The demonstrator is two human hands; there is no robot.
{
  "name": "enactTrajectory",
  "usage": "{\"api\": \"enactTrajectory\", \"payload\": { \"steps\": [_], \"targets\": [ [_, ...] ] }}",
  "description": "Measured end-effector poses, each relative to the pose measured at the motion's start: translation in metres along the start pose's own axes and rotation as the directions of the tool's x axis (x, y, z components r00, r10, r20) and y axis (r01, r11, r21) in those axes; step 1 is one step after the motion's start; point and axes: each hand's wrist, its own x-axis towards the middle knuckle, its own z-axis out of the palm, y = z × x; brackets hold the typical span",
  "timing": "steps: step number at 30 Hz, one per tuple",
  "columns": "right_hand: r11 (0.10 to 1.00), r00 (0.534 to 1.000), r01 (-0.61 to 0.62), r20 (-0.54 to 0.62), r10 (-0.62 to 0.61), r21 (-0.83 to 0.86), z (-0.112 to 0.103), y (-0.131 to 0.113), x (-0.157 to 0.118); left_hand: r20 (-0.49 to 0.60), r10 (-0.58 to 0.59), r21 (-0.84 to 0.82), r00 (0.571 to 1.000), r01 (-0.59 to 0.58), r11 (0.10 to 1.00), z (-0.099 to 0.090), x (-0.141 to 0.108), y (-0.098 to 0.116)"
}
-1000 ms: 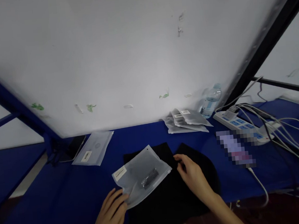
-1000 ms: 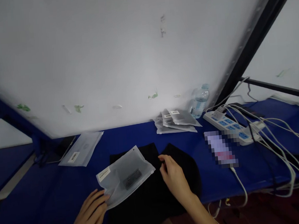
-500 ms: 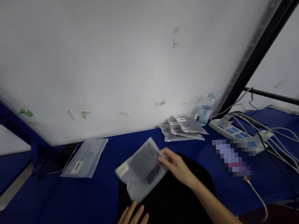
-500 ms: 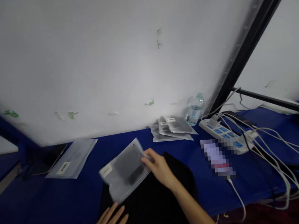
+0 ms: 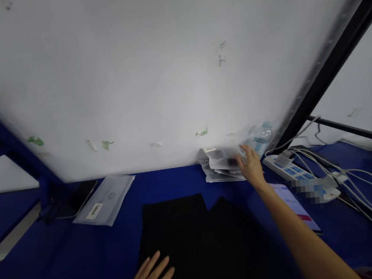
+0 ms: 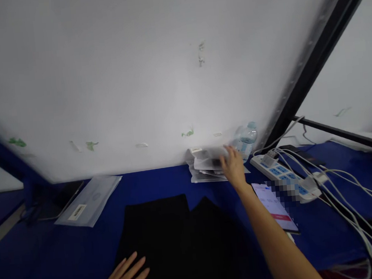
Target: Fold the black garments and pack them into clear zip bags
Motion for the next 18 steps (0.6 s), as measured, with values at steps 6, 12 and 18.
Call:
{"api": "enactTrajectory", "payload": {
  "steps": [6,12,18],
  "targets": [
    [0.918,0.940,0.257,0.298,-0.165,-0.303,0.036,-0.017,-0.018,0.088,-0.081,-0.084,0.993,0.088,0.993,-0.012,-0.004,0.006],
    [0.940,0.906,0.312,0.341,-0.251,-0.136,0.033,-0.056,-0.042,0.076,-0.308,-0.226,0.948,0.318,0.921,-0.011,-0.009,-0.035],
    [0.934,0.759,0.345,0.560,-0.333,0.088,0.047,-0.094,-0.087,0.100,-0.588,-0.342,0.803,0.582,0.738,0.019,0.035,-0.124]
  ]
}}
